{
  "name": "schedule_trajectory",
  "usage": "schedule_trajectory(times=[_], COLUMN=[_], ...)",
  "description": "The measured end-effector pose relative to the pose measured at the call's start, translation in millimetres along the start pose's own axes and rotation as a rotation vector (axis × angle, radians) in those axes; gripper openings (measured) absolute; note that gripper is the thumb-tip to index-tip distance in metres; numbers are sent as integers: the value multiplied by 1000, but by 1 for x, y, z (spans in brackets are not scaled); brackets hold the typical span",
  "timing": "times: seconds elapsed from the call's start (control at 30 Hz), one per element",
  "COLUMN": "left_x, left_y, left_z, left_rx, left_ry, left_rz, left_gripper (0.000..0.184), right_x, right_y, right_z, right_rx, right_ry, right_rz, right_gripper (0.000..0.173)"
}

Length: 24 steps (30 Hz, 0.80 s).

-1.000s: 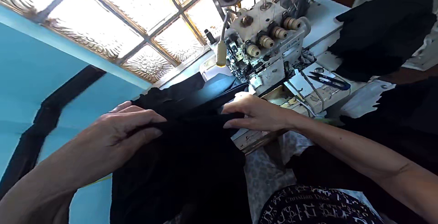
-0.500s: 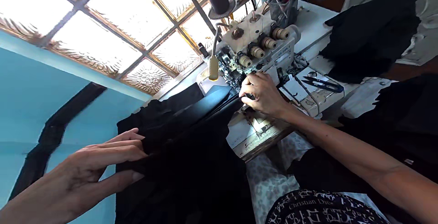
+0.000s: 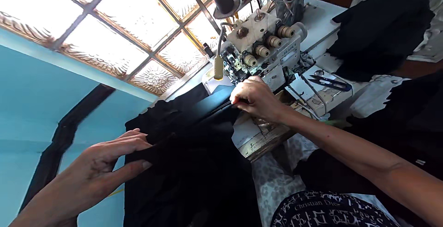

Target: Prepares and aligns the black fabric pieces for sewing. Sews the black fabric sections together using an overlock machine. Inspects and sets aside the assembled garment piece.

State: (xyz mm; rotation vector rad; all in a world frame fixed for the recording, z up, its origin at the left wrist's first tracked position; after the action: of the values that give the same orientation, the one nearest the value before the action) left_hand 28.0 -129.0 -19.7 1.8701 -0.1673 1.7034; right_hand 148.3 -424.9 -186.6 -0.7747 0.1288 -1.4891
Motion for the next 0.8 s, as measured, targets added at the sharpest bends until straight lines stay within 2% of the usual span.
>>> schedule_trajectory(times=[0.17,0.3,0.47,0.63,0.8], left_x=[0,0,0,-2,-3], left_y=[3,0,11,21,21], left_z=[0,-2,0,-2,-2], left_rx=[28,69,2,-78,-82], left_ry=[29,56,20,-67,-13], left_rz=[15,42,-12,13,49], left_gripper=[15,15,29,32,28], right_x=[2,1,1,1,-1], right_y=[-3,-11,-6,-1,-2], right_z=[0,-14,-8,-2,-7], right_rx=[35,18,-143,-138,-106], right_ry=[-3,32,66,41,49], right_rz=[-57,-92,106,98,35], right_gripper=[10,9,11,9,17])
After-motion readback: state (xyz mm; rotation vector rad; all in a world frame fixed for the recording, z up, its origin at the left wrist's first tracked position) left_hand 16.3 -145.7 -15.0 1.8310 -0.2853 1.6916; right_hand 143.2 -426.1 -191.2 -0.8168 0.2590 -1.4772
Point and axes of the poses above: each hand's wrist, its own z-axis towards the middle knuckle, its own x-axis out of the back of the hand, y = z × x, the point moved 2 cm from there along z, towards the middle knuckle, and after that the axes turned 8 degrees about z, right-handed, at the moved point
